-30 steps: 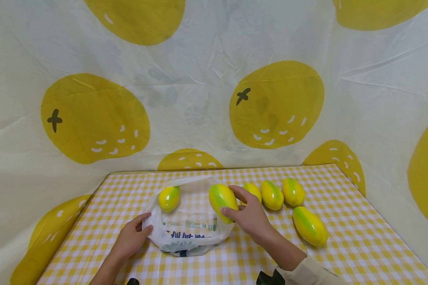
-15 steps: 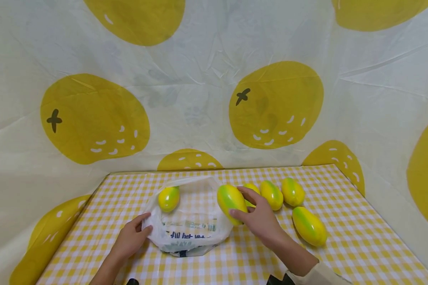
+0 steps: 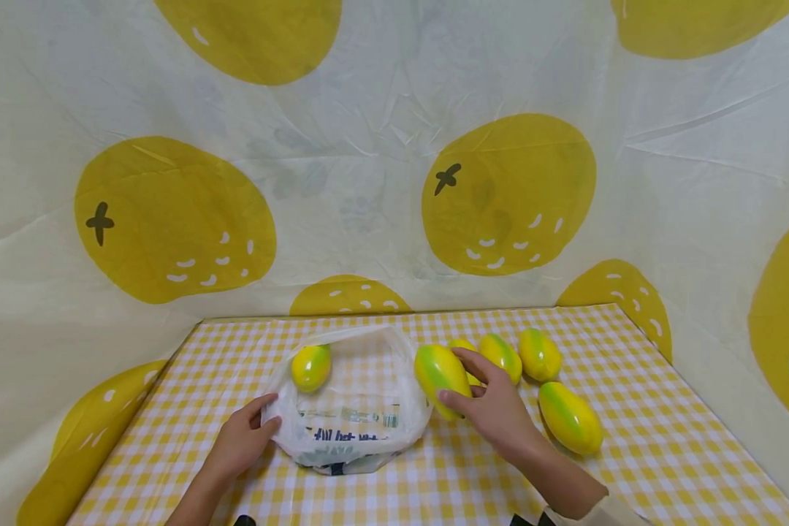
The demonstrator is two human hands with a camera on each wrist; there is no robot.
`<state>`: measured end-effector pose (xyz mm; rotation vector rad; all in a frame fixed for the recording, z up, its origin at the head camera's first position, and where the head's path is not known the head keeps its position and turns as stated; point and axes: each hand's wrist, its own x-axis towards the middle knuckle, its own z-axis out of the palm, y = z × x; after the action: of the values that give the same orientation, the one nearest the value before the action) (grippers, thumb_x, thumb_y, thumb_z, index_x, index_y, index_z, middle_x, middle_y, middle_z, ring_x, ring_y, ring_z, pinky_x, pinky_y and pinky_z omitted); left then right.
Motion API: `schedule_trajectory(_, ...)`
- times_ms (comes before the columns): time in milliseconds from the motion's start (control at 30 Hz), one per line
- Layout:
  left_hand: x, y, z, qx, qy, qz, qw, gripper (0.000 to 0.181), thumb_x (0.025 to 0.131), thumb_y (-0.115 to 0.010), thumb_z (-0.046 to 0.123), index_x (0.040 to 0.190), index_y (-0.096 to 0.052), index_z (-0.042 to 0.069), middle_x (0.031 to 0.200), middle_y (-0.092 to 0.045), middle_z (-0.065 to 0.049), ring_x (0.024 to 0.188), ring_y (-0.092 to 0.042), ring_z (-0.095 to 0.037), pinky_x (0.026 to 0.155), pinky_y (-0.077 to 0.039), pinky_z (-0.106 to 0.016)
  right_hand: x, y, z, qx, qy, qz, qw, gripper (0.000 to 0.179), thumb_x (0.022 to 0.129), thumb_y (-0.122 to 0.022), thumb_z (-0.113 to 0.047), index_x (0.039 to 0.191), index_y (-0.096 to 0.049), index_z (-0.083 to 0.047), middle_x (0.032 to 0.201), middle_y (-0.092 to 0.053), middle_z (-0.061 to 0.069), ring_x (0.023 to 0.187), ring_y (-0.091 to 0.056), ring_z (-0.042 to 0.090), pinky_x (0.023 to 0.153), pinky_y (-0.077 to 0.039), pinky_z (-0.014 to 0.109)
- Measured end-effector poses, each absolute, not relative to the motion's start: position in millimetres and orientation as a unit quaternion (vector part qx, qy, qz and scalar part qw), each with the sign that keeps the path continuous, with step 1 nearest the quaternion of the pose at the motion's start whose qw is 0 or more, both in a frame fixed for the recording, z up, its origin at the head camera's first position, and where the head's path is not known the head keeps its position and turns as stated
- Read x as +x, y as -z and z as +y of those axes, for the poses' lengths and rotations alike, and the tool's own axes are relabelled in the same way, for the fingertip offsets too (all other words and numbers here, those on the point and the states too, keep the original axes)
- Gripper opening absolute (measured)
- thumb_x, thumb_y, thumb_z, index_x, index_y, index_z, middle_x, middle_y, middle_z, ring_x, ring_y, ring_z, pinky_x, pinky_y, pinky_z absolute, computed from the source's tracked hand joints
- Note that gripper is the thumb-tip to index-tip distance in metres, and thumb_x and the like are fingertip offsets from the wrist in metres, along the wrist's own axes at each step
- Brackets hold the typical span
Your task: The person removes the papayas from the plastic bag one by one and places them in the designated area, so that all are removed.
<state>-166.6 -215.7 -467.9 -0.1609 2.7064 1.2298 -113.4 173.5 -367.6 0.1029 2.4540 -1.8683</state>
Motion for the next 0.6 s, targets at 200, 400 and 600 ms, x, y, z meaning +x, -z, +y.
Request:
schedule_trajectory(200,-167,467,-215,-0.053,-0.412,0.906,0.083,0.055,0.103,-0.062,0.025,0.153,-0.051,0.007,0.159,-0.046,-0.025,0.150,-0.044,-0.041,0.118,-0.043,-0.058,-112,370,181,0.044,0.594,0.803,0.025,0.072,0.091,-0.079,-0.012,0.156,-0.047,-0.012,0.164,-0.042,0.023,0.115,-0.071,0.034,0.083,-0.062,0.035)
schedule_trajectory(400,-167,467,-215,-0.054,-0.410,0.907,0.082,0.055,0.102,-0.063,0.025,0.153,-0.051,0.007,0.159,-0.047,-0.024,0.149,-0.045,-0.041,0.118,-0.044,-0.057,-109,372,190,0.044,0.592,0.804,0.030,0.075,0.093,-0.078,-0.014,0.159,-0.041,-0.009,0.165,-0.039,0.026,0.128,-0.064,0.042,0.086,-0.063,0.036)
schedule_trajectory(600,-168,467,-215,-0.055,-0.412,0.906,0.084,0.056,0.103,-0.063,0.025,0.154,-0.051,0.006,0.159,-0.047,-0.025,0.149,-0.046,-0.041,0.117,-0.045,-0.057,-106,373,196,0.049,0.592,0.804,0.031,0.075,0.094,-0.077,-0.013,0.160,-0.040,-0.011,0.165,-0.039,0.024,0.130,-0.063,0.041,0.086,-0.063,0.033)
